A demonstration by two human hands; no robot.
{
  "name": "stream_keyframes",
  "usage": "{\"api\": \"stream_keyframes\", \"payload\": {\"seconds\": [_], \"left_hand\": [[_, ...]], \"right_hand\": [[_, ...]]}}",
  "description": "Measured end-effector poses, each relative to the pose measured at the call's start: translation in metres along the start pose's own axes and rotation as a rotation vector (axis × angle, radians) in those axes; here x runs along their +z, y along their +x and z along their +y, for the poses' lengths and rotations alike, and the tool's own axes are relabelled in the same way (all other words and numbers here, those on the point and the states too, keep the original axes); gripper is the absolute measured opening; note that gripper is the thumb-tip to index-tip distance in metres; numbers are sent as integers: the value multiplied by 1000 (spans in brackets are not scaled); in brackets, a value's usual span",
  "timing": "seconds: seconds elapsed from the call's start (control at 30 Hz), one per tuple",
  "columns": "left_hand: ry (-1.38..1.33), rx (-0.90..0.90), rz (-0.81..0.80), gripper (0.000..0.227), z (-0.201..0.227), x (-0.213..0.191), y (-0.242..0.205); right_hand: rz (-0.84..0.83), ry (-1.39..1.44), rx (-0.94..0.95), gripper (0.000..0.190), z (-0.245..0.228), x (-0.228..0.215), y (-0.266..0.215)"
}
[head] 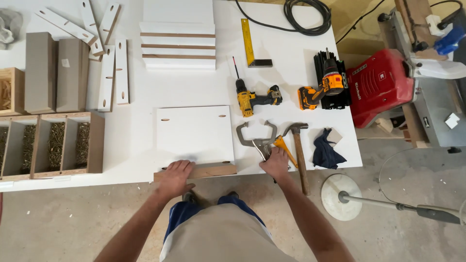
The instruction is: Assembling white wooden panels using a power drill, hammer, and clamps on a workbench
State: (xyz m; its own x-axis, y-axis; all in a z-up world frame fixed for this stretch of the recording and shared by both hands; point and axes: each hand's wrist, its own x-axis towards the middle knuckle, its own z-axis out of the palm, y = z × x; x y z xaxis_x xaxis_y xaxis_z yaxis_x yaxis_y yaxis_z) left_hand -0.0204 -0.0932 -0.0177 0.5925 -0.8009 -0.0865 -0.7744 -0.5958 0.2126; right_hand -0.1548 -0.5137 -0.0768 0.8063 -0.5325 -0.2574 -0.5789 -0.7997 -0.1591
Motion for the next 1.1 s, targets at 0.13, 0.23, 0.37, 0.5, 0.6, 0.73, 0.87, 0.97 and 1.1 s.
{"api": "stream_keyframes", "payload": {"seconds": [0.13,0.23,0.37,0.5,0.6,0.73,0.87,0.97,1.1], "left_hand": [[95,-16,-230,76,4,7,24],[134,-19,-249,62,6,9,25],[227,38,-143,56,-1,40,23],[259,25,-188,56,2,29,22],[251,34,-257,52,4,16,26],[222,43,-281,51,0,27,23],[72,134,-78,58,-19,57,21],[-7,100,-182,47,-12,38,20],[13,110,-186,39,-11,30,20]], "right_hand": [[229,50,4,63,6,35,19],[122,45,37,63,3,31,20],[273,-70,-30,59,-1,31,11],[86,130,-9,63,17,7,8],[47,387,-8,49,17,-48,-32],[-75,420,-134,37,2,-109,-127],[-672,419,-4,43,-28,-114,-194],[-300,555,-416,24,-38,-64,-229],[-445,673,-274,32,-77,-36,-253]]}}
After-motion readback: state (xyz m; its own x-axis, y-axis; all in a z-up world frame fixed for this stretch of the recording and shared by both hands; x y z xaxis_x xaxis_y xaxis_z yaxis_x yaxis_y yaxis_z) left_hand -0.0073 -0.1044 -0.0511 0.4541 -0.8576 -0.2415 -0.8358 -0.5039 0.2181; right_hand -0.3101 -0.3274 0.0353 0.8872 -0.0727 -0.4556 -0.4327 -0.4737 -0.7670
